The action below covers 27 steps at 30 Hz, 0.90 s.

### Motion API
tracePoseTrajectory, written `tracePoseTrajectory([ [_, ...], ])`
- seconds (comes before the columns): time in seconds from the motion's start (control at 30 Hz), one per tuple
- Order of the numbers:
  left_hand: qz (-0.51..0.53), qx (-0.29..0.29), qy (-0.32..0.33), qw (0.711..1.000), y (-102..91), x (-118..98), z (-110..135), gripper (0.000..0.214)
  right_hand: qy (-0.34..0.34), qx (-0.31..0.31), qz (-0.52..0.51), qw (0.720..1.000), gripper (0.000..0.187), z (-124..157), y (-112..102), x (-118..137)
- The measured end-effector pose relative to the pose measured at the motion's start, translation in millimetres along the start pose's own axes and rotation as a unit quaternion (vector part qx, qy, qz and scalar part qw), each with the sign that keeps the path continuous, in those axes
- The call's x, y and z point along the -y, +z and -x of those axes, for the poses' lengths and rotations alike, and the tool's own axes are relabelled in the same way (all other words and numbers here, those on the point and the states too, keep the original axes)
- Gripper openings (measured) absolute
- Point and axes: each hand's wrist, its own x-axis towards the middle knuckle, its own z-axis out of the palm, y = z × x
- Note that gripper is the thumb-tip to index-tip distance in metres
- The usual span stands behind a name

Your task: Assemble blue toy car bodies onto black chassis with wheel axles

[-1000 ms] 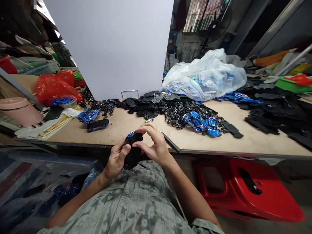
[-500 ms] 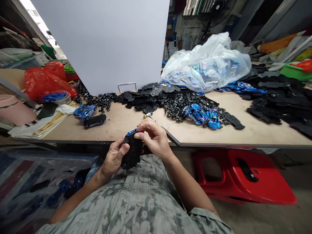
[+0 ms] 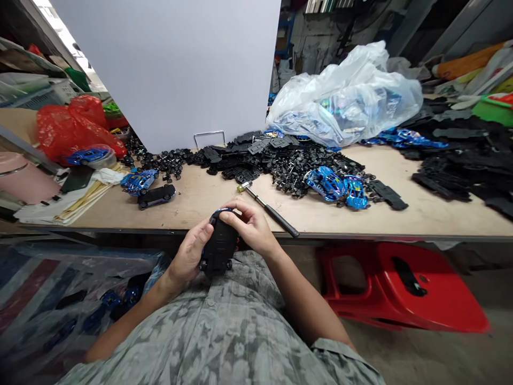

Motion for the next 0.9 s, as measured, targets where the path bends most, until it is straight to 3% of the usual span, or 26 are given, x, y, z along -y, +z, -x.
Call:
tracePoseTrajectory([
  [0.13, 0.035, -0.025, -0.023, 0.999, 4.5, -3.2, -3.6, 0.055, 0.014, -0.037, 0.008, 0.999, 0.025, -1.0, 5.1, -12.7],
  [0.23, 0.091, -0.063, -0.043, 0.993, 2.8, -1.3, -12.3, 0.055, -0.067, -0.098, 0.1, 0.988, 0.034, 6.1, 10.1, -21.5],
  [0.33, 0.135, -0.128, -0.024, 0.982, -3.4, 1.7, -24.5, 0.043, -0.183, -0.024, 0.225, 0.957, 0.065, 20.8, 14.9, -26.4],
  [0.4, 0.167, -0.147, -0.007, 0.975, -7.5, 2.1, -32.4, 0.034, -0.224, 0.025, 0.271, 0.936, 0.071, 28.6, 17.8, -29.8],
  [0.47, 0.195, -0.127, -0.004, 0.973, -10.4, 0.9, -39.2, 0.029, -0.207, -0.019, 0.248, 0.946, 0.061, 30.7, 20.1, -34.6],
  [0.57, 0.215, -0.104, -0.005, 0.971, -12.7, -2.2, -47.7, 0.026, -0.078, -0.101, 0.08, 0.989, 0.047, 23.4, 21.2, -43.1],
  [0.63, 0.232, -0.099, -0.026, 0.967, -13.7, -3.3, -53.0, 0.028, -0.006, -0.091, -0.006, 0.996, 0.044, 15.9, 21.0, -47.8],
  [0.67, 0.244, -0.097, -0.041, 0.964, -14.3, -3.3, -55.7, 0.03, -0.001, -0.08, -0.007, 0.997, 0.043, 12.4, 20.9, -49.4],
  [0.73, 0.264, -0.108, -0.068, 0.956, -15.8, -1.7, -61.0, 0.033, -0.054, -0.088, 0.079, 0.991, 0.041, 6.9, 20.5, -51.2],
  [0.83, 0.277, -0.153, -0.069, 0.946, -18.2, 4.5, -67.4, 0.032, -0.159, -0.113, 0.263, 0.945, 0.045, 0.6, 20.0, -51.1],
  [0.9, 0.281, -0.164, -0.059, 0.944, -19.2, 10.0, -70.1, 0.04, -0.175, -0.082, 0.33, 0.924, 0.05, -4.2, 20.9, -51.0],
])
